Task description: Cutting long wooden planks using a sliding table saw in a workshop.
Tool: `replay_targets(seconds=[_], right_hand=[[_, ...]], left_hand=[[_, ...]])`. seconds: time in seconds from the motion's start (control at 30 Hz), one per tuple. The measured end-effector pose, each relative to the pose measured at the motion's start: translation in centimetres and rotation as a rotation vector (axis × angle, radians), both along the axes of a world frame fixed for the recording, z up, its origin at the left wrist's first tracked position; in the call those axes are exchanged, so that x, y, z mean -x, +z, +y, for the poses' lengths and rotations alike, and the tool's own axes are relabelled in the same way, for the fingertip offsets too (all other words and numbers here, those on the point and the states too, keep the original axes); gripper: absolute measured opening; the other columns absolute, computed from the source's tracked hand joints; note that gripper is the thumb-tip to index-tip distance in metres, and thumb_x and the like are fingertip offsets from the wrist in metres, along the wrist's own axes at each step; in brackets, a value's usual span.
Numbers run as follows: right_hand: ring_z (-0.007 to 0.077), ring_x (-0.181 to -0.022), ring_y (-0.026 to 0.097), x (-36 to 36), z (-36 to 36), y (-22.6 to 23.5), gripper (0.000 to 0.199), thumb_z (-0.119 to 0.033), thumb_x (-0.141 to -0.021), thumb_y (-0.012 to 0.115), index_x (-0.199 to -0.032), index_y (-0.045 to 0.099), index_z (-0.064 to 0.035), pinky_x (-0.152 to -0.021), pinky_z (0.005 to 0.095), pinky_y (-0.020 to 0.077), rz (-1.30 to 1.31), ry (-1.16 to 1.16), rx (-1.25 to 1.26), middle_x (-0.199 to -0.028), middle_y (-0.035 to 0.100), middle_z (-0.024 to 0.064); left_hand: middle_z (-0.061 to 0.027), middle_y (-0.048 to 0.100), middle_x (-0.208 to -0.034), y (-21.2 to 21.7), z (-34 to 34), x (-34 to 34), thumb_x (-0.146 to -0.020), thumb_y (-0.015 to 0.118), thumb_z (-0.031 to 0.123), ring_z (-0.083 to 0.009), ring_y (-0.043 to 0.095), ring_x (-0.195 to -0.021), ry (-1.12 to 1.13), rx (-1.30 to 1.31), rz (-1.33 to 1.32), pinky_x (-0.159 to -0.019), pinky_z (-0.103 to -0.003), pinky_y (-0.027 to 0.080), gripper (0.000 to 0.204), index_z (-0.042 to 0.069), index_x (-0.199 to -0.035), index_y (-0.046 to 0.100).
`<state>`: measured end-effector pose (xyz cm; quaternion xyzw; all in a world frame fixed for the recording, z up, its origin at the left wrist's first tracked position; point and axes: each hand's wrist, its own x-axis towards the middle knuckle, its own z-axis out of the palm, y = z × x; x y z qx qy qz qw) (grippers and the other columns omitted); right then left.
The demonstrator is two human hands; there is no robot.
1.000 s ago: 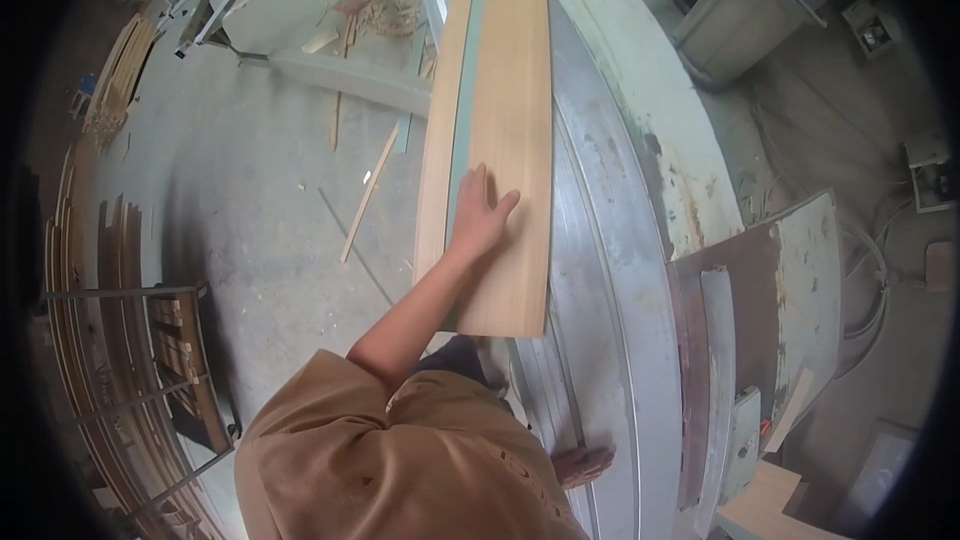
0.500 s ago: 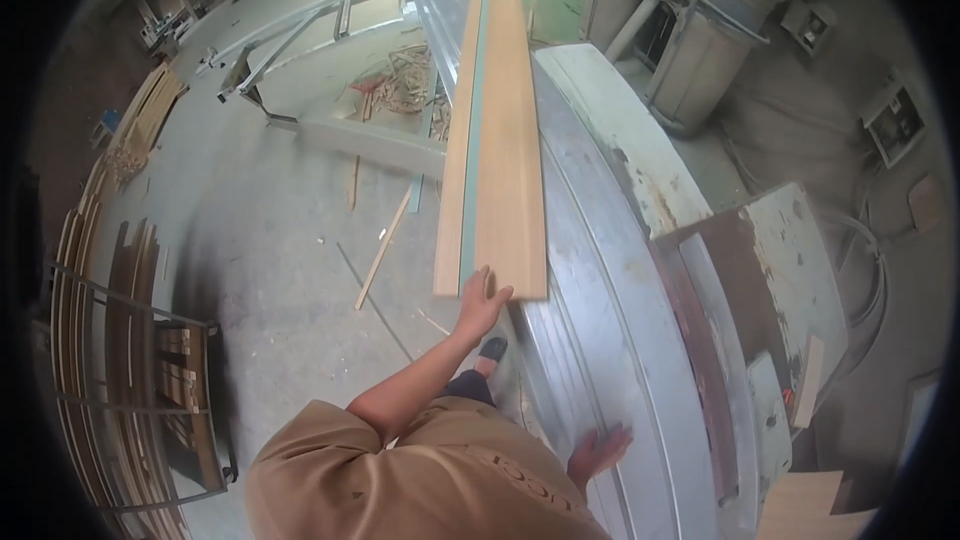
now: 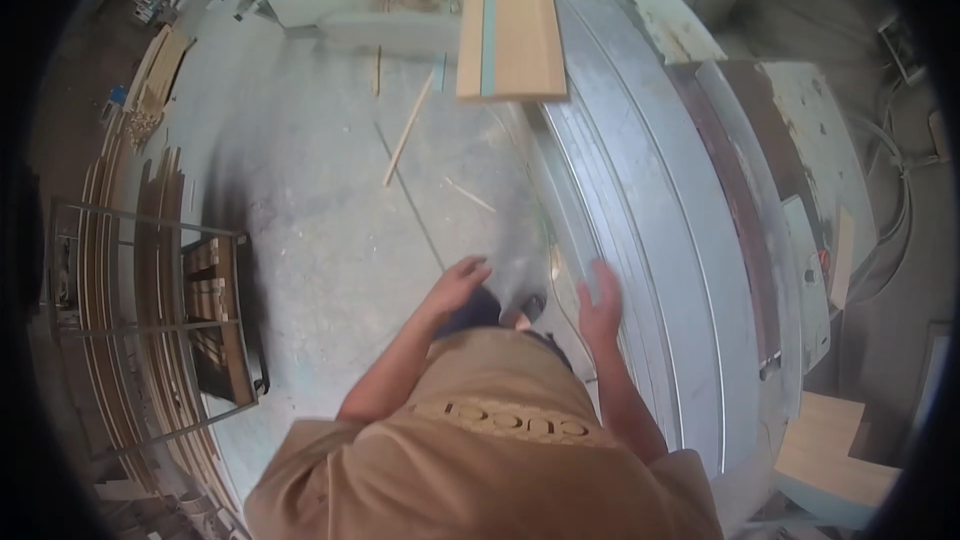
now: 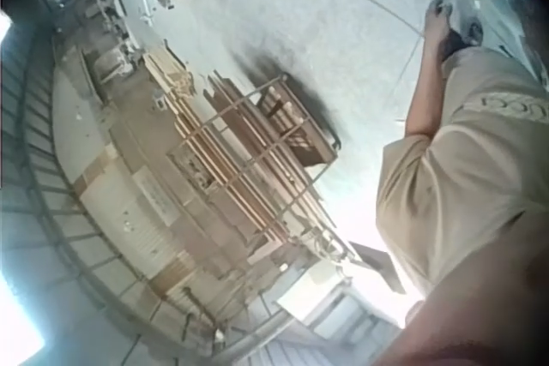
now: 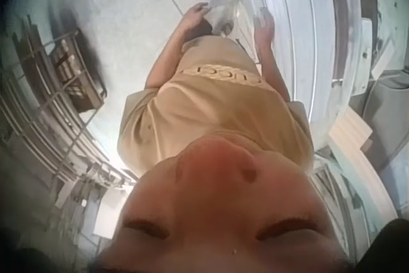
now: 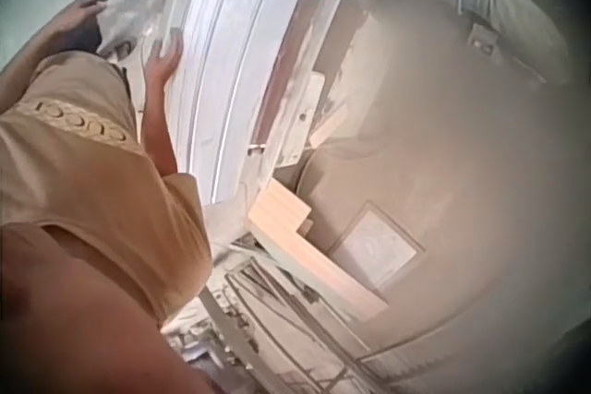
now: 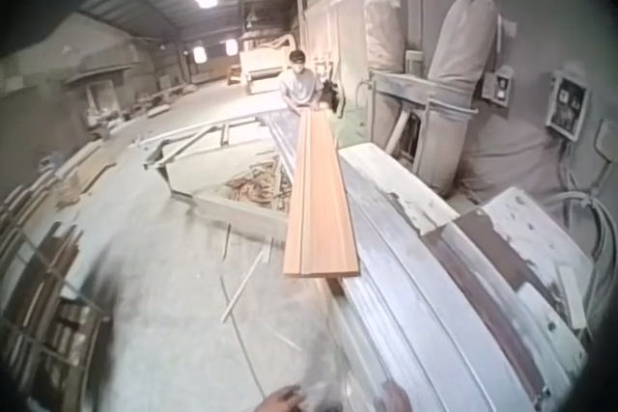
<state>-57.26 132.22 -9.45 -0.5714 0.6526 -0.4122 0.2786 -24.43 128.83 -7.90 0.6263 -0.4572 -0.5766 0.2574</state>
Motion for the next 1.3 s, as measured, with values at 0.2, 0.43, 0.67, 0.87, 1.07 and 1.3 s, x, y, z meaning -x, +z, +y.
replay_targets(seconds=[0.2,0.43,0.67,0.87,1.07,1.3], right_hand=[[0.0324,-0.121,0.076,-4.4,7.5,-4.6,0.036,-0.024,-0.102,0.079,-0.133,0.077,-0.0058,-0.102,0.0427,0.0599,-0.067,0.427,-0.379,-0.132,0.078,0.0188],[0.0256,-0.101,0.079,-3.2,16.3,-8.8,0.039,-0.040,-0.103,0.078,-0.120,0.081,-0.0047,-0.090,0.0395,0.0605,0.073,0.545,-0.338,-0.106,0.082,0.0158],[0.0144,-0.073,0.068,-11.3,26.7,10.5,0.046,-0.035,-0.112,0.069,-0.092,0.081,0.0044,-0.069,0.0349,0.0534,-0.476,0.428,-0.223,-0.078,0.075,0.0107],[0.0195,-0.063,0.064,-8.0,37.6,37.1,0.022,-0.018,-0.098,0.075,-0.077,0.076,-0.0101,-0.058,0.0365,0.0447,-0.557,0.674,0.796,-0.075,0.073,0.0037],[0.0092,-0.060,0.043,-1.7,50.2,43.0,0.015,-0.011,-0.081,0.064,-0.075,0.055,-0.0213,-0.057,0.0233,0.0310,-0.444,0.523,1.219,-0.075,0.052,-0.0070],[0.0137,-0.067,0.049,8.6,53.9,45.6,0.021,-0.007,-0.079,0.075,-0.088,0.060,-0.0198,-0.060,0.0287,0.0404,-0.300,0.887,1.158,-0.085,0.058,-0.0054]], left_hand=[[-0.0130,0.076,-0.131,-1.2,11.8,-6.0,-0.110,0.068,0.043,-0.0219,0.070,-0.114,0.270,-0.021,-0.039,-0.099,-0.038,0.055,0.059,0.002,-0.152,0.065],[-0.0119,0.076,-0.130,-1.7,27.2,-8.9,-0.111,0.066,0.042,-0.0223,0.071,-0.112,0.474,-0.008,0.021,-0.098,-0.039,0.055,0.060,0.001,-0.155,0.062],[-0.0108,0.079,-0.109,-15.3,56.4,-14.5,-0.109,0.066,0.042,-0.0230,0.072,-0.092,0.676,-0.149,-0.110,-0.080,-0.041,0.056,0.046,0.004,-0.135,0.073],[-0.0178,0.082,-0.098,-13.6,83.4,-13.2,-0.110,0.060,0.046,-0.0358,0.080,-0.079,-0.493,-0.343,-0.636,-0.069,-0.054,0.063,0.047,0.008,-0.129,0.079],[-0.0133,0.078,-0.093,-11.7,89.5,-10.8,-0.105,0.069,0.039,-0.0229,0.077,-0.079,0.015,-0.427,-0.509,-0.064,-0.042,0.060,0.043,0.001,-0.125,0.075],[-0.0164,0.080,-0.113,-11.4,85.3,-3.3,-0.104,0.072,0.039,-0.0235,0.076,-0.094,0.807,-0.323,-0.158,-0.078,-0.036,0.060,0.053,-0.001,-0.138,0.073]])
